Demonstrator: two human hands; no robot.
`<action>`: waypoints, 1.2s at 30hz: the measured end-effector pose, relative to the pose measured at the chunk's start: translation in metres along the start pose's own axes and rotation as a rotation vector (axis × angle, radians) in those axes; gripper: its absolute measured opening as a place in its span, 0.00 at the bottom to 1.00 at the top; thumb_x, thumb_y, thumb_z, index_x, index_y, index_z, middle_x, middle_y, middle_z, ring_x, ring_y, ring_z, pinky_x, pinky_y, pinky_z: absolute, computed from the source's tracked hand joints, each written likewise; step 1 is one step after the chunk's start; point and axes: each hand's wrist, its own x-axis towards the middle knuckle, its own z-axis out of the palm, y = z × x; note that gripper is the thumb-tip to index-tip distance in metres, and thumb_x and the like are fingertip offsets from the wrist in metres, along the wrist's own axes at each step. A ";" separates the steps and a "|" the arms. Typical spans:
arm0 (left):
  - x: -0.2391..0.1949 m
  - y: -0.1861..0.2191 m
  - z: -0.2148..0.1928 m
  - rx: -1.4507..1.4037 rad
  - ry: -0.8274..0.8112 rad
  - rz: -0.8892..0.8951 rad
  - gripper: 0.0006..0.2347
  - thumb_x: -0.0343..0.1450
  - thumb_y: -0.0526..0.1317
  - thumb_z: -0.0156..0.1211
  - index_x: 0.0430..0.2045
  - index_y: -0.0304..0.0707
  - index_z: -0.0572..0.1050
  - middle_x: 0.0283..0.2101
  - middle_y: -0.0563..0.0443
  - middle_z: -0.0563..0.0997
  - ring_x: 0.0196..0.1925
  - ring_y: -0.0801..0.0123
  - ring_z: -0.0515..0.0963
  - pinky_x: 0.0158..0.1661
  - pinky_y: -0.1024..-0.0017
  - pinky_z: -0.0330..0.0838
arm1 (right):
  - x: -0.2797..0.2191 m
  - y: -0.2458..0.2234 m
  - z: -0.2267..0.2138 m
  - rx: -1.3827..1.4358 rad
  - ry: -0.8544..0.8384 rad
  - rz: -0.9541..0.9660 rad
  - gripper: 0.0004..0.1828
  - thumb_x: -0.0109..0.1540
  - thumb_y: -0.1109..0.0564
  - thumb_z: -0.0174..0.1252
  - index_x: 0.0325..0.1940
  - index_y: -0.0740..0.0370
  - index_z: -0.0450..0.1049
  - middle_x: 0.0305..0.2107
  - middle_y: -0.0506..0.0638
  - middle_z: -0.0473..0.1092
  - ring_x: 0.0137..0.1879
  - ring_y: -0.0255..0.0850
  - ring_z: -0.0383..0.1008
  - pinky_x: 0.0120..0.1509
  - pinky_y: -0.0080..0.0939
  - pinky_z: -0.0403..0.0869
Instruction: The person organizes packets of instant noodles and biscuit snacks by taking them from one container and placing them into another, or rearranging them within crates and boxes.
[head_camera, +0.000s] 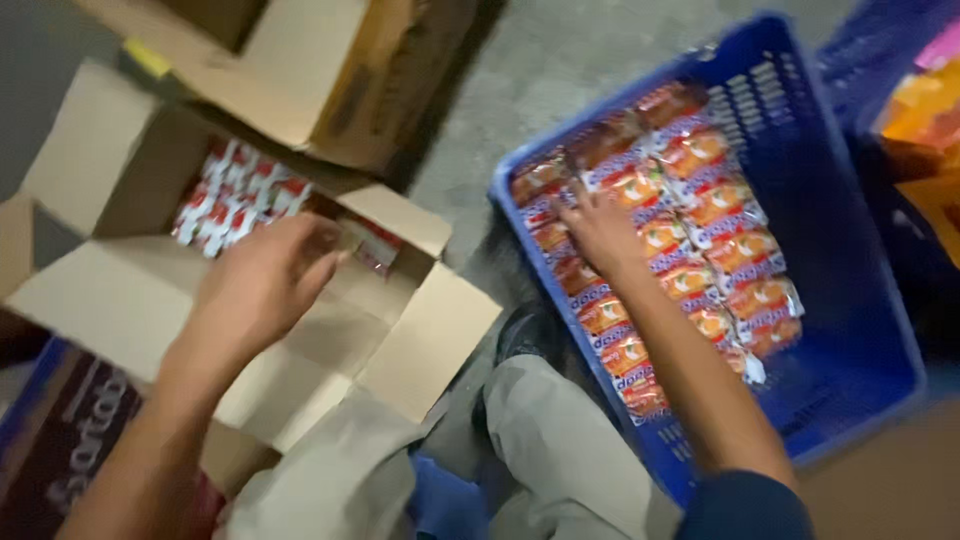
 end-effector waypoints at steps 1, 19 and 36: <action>0.017 -0.034 0.025 0.094 0.079 0.029 0.13 0.78 0.46 0.62 0.55 0.47 0.80 0.49 0.45 0.87 0.54 0.44 0.88 0.54 0.46 0.80 | -0.008 0.007 -0.001 0.068 0.016 -0.033 0.27 0.69 0.51 0.59 0.74 0.37 0.72 0.73 0.60 0.65 0.62 0.65 0.79 0.53 0.67 0.84; 0.172 -0.166 0.250 0.825 0.140 0.236 0.14 0.79 0.42 0.54 0.57 0.62 0.83 0.59 0.55 0.83 0.58 0.57 0.80 0.56 0.52 0.67 | -0.119 0.015 0.016 0.409 0.177 0.551 0.27 0.68 0.57 0.62 0.72 0.61 0.76 0.70 0.71 0.63 0.70 0.77 0.72 0.69 0.69 0.77; 0.165 -0.111 0.271 0.489 0.235 -0.134 0.31 0.64 0.44 0.78 0.65 0.50 0.75 0.73 0.43 0.72 0.63 0.39 0.76 0.54 0.25 0.71 | -0.077 -0.042 0.035 0.686 0.629 0.504 0.23 0.68 0.61 0.62 0.68 0.67 0.76 0.64 0.69 0.65 0.70 0.65 0.70 0.71 0.60 0.74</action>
